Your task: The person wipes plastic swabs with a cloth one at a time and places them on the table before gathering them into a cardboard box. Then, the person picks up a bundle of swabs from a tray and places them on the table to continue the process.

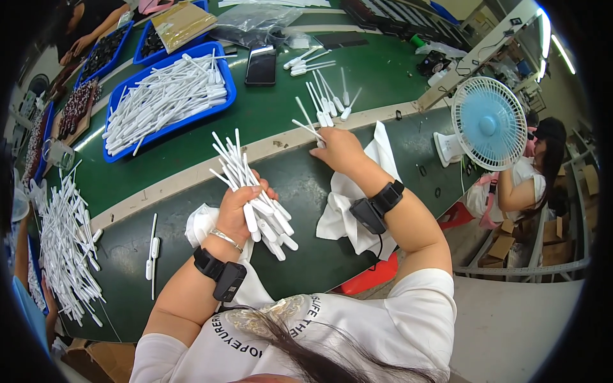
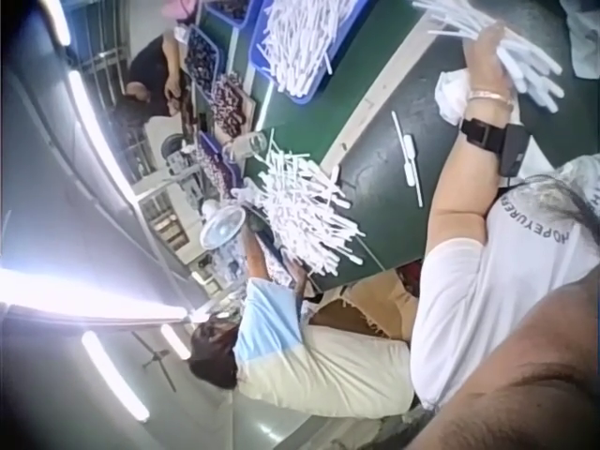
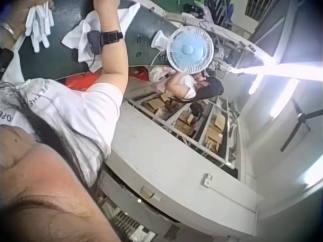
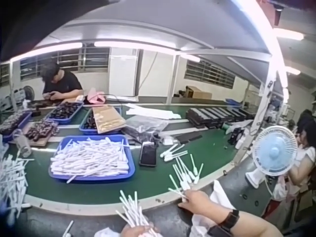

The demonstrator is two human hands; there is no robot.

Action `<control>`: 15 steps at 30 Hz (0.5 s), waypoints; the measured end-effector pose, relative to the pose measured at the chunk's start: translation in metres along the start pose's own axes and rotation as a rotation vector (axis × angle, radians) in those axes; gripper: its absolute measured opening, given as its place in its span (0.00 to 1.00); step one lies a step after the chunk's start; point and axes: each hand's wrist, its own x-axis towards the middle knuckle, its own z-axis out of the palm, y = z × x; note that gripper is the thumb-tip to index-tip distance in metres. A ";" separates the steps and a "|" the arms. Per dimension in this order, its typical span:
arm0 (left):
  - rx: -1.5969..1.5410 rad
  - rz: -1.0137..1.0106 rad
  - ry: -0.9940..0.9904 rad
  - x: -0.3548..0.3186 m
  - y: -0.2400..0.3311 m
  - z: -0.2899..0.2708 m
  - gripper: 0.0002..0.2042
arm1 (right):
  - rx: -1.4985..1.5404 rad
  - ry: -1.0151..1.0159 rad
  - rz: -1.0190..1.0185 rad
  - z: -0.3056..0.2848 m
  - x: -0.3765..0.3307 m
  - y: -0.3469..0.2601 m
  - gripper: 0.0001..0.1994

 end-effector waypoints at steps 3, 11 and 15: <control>-0.005 -0.002 0.011 0.000 0.000 0.001 0.14 | 0.291 -0.098 0.035 0.002 -0.003 -0.002 0.12; -0.010 -0.007 0.022 0.001 0.000 0.000 0.14 | 0.677 -0.327 0.008 -0.001 -0.024 -0.035 0.10; -0.033 -0.005 0.037 0.002 0.000 0.001 0.12 | 0.577 -0.326 -0.040 0.000 -0.032 -0.047 0.11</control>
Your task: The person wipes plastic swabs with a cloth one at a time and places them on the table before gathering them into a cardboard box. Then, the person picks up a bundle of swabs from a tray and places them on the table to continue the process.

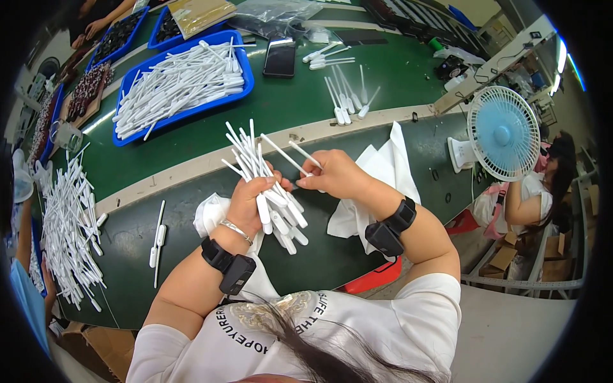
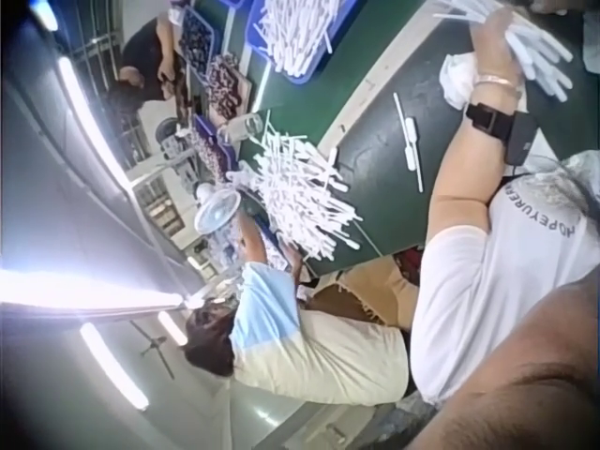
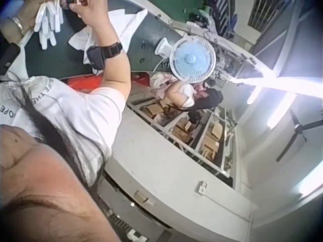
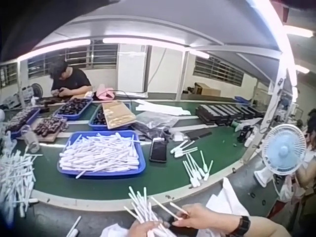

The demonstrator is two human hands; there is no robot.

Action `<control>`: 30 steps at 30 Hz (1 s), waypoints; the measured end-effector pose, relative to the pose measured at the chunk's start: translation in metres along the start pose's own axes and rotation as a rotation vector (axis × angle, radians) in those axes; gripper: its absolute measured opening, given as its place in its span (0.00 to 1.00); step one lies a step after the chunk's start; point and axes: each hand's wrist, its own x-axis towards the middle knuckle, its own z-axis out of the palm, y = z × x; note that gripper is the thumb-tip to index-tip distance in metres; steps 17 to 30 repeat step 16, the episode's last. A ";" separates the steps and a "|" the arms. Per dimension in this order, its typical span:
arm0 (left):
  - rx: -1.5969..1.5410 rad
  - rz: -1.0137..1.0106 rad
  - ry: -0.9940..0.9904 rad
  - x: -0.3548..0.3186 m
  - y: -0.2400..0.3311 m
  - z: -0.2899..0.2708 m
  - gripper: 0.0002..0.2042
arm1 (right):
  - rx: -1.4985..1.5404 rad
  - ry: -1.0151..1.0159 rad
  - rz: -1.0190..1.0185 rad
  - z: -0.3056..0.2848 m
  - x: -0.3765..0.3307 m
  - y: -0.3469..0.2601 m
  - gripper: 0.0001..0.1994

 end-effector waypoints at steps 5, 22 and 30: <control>-0.011 0.009 0.002 0.000 0.001 0.001 0.10 | -0.247 0.032 -0.178 0.005 -0.008 -0.007 0.10; -0.026 -0.006 -0.120 0.003 -0.001 -0.007 0.15 | -0.517 0.083 -0.310 0.016 -0.021 -0.017 0.09; -0.026 -0.006 -0.120 0.003 -0.001 -0.007 0.15 | -0.517 0.083 -0.310 0.016 -0.021 -0.017 0.09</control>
